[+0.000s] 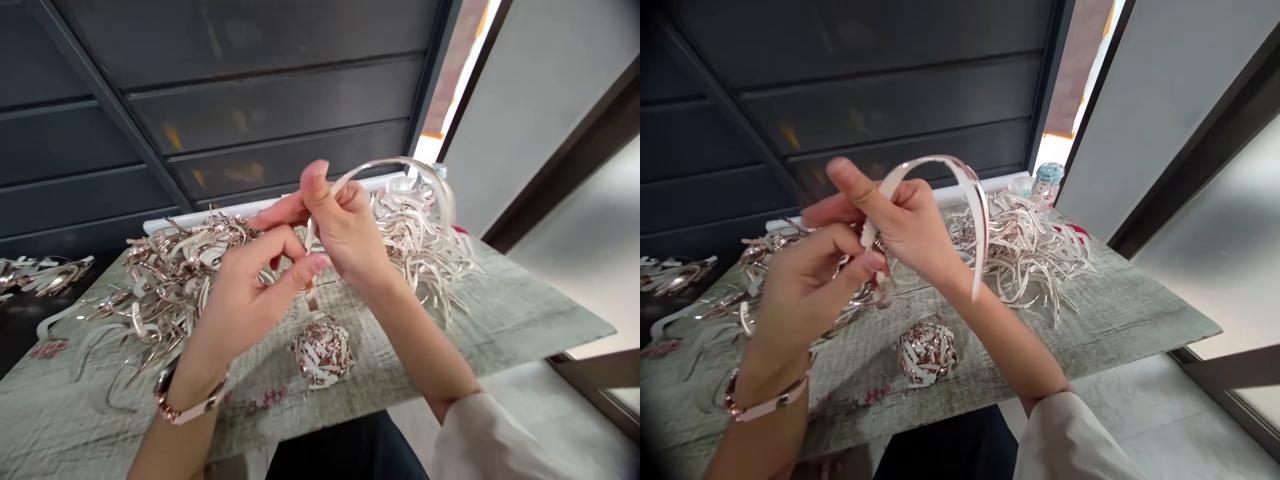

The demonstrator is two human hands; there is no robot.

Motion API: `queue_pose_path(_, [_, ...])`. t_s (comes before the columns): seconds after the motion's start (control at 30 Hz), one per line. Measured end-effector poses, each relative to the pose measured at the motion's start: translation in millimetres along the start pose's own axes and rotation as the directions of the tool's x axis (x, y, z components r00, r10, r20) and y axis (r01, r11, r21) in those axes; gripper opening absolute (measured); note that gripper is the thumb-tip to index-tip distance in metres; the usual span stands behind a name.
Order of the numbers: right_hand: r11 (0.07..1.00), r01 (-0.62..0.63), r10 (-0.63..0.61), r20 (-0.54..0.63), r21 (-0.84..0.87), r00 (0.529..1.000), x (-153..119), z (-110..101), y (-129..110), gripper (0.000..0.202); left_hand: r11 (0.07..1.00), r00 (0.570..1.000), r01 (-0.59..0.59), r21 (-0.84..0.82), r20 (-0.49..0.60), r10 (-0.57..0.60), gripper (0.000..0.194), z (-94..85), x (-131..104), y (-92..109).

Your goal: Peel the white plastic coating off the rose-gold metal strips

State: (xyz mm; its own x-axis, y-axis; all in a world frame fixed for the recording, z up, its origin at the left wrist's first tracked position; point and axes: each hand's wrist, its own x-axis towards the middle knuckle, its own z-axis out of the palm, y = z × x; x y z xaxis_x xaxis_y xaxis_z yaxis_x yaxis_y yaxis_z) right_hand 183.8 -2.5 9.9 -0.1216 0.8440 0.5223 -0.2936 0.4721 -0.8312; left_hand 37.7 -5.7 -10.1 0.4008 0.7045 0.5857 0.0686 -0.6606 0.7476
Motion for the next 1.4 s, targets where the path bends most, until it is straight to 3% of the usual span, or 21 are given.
queue_pose_path(0.13, [0.999,0.035,-0.034,0.274,0.002,0.961,10.6,-11.3,8.9,0.027,0.991,0.991,-0.037,-0.128,-0.135,0.019,0.028,-2.6,-3.3,-0.2])
queue_pose_path(0.2, [0.998,0.058,-0.044,0.344,-0.03,0.938,17.3,-18.1,12.5,0.016,0.988,0.988,-0.006,-0.156,-0.152,-0.018,0.033,-5.2,-2.7,-3.5])
queue_pose_path(0.37, [0.992,0.051,0.009,0.473,-0.113,0.881,23.0,-25.8,27.6,0.044,0.993,0.996,0.053,-0.109,-0.067,-0.06,0.031,-13.0,-4.6,-17.1])
queue_pose_path(0.5, [0.995,0.006,0.029,0.338,-0.103,0.941,1.6,-21.3,48.8,0.044,0.983,0.984,0.169,0.074,-0.062,-0.165,0.027,-14.6,-17.1,-26.3])
queue_pose_path(0.57, [0.991,-0.091,0.108,0.188,-0.095,0.976,-12.0,-22.8,60.5,0.045,0.968,0.982,0.189,0.166,-0.017,-0.189,0.029,-10.2,-28.4,-25.9])
queue_pose_path(0.63, [0.976,-0.207,0.203,-0.057,-0.061,0.977,-22.0,-30.9,71.1,0.048,0.957,0.972,0.152,0.249,0.137,-0.19,0.028,-1.6,-43.5,-22.9])
queue_pose_path(0.7, [0.971,-0.237,0.223,-0.214,-0.04,0.951,-27.6,-43.3,79.1,0.051,0.939,0.927,0.057,0.339,0.33,-0.176,0.03,10.1,-61.1,-22.5])
queue_pose_path(0.73, [0.968,-0.247,0.23,-0.24,-0.042,0.943,-29.7,-49.1,82.1,0.052,0.901,0.925,0.038,0.433,0.325,-0.196,0.03,16.6,-70.0,-25.1])
queue_pose_path(0.8, [0.958,-0.278,0.26,-0.202,-0.066,0.944,-34.1,-56.5,86.2,0.052,0.825,0.964,0.034,0.564,0.199,-0.175,0.025,30.0,-86.2,-38.0])
queue_pose_path(0.83, [0.952,-0.294,0.277,-0.173,-0.083,0.945,-36.7,-57.6,87.8,0.051,0.787,0.963,0.038,0.616,0.187,-0.193,0.024,36.4,-92.9,-47.4])
queue_pose_path(0.9, [0.942,-0.311,0.295,-0.132,-0.125,0.946,-41.6,-55.9,90.5,0.05,0.731,0.939,0.025,0.682,0.235,-0.252,0.035,46.8,-102.7,-67.5])
queue_pose_path(0.93, [0.939,-0.309,0.292,-0.13,-0.148,0.948,-43.3,-54.2,91.8,0.05,0.73,0.903,0.013,0.683,0.306,-0.303,0.039,50.3,-105.7,-75.9])
queue_pose_path(1.0, [0.935,-0.292,0.266,-0.147,-0.2,0.953,-44.5,-51.7,93.9,0.05,0.706,0.854,0.001,0.708,0.367,-0.369,0.041,53.2,-108.2,-85.3])
queue_pose_path(1.1, [0.92,-0.229,0.182,-0.169,-0.319,0.969,-42.4,-53.0,93.6,0.049,0.667,0.791,-0.013,0.745,0.416,-0.449,0.053,49.6,-106.3,-81.9])
queue_pose_path(1.23, [0.808,-0.055,-0.048,-0.158,-0.586,0.986,-39.4,-62.9,78.5,0.046,0.491,0.713,-0.002,0.871,0.345,-0.61,0.133,33.3,-95.0,-71.6])
queue_pose_path(1.3, [0.684,0.061,-0.199,-0.106,-0.727,0.974,-35.9,-68.1,64.7,0.042,0.473,0.68,0.024,0.881,0.332,-0.653,0.152,18.9,-81.0,-68.8])
queue_pose_path(1.33, [0.611,0.12,-0.268,-0.062,-0.783,0.961,-32.7,-69.8,57.1,0.04,0.505,0.703,0.064,0.861,0.321,-0.635,0.148,10.6,-71.3,-66.3])
queue_pose_path(1.4, [0.459,0.226,-0.38,0.039,-0.859,0.924,-23.0,-70.2,42.1,0.037,0.65,0.855,0.206,0.732,0.189,-0.484,0.109,-4.8,-48.4,-55.1])
